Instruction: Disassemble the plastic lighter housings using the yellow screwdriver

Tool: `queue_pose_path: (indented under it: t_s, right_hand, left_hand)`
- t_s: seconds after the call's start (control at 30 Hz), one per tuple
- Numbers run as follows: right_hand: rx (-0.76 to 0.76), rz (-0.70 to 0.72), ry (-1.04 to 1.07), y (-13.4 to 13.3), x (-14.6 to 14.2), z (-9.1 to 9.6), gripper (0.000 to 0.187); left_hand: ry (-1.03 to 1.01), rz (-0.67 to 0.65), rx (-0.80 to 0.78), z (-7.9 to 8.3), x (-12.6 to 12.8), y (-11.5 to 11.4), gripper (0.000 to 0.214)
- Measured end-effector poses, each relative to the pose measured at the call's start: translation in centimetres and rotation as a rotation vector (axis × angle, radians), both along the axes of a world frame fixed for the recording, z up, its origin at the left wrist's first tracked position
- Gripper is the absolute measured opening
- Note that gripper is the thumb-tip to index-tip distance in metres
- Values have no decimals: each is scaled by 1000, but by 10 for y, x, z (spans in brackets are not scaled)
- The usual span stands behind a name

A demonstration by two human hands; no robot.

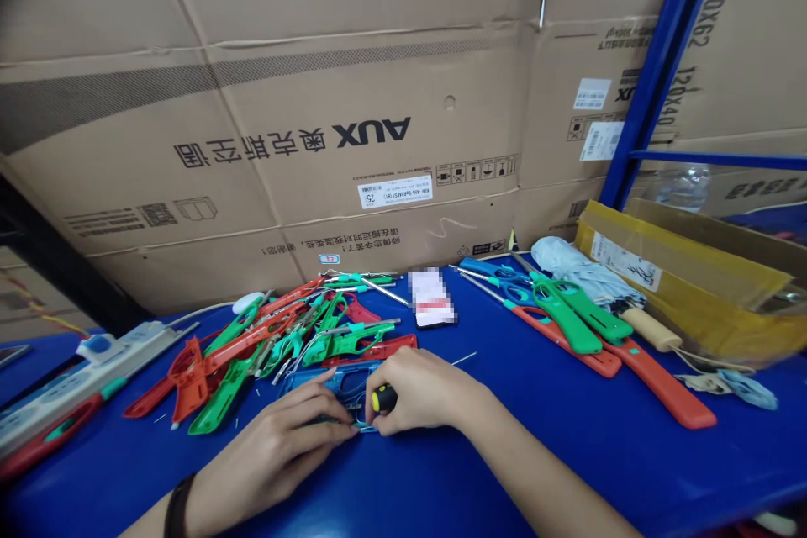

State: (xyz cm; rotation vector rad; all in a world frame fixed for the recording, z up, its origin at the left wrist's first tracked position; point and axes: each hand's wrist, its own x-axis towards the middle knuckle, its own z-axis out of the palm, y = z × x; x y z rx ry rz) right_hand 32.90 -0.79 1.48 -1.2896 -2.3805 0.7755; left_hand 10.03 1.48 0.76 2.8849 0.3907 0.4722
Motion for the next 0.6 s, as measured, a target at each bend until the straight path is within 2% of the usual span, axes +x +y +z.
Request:
queue_pose_path:
  t_s: [0.17,0.3,0.5,0.6]
  right_hand:
    - [18,-22,-19,-2,-1,3,19]
    - [46,-41,-23,-4,0,2,16]
    - [98,-19,20,-3,3,0,12]
    - [149,-40,26,-2,2,1,12]
  left_hand:
    - [-32,106,-98,-7,3,-1,21]
    - [-50,108,-101,-9,6,0,19]
    - [-54,120,-54,-10,3,-2,20]
    - [-36,120,12,-1,-3,1,20]
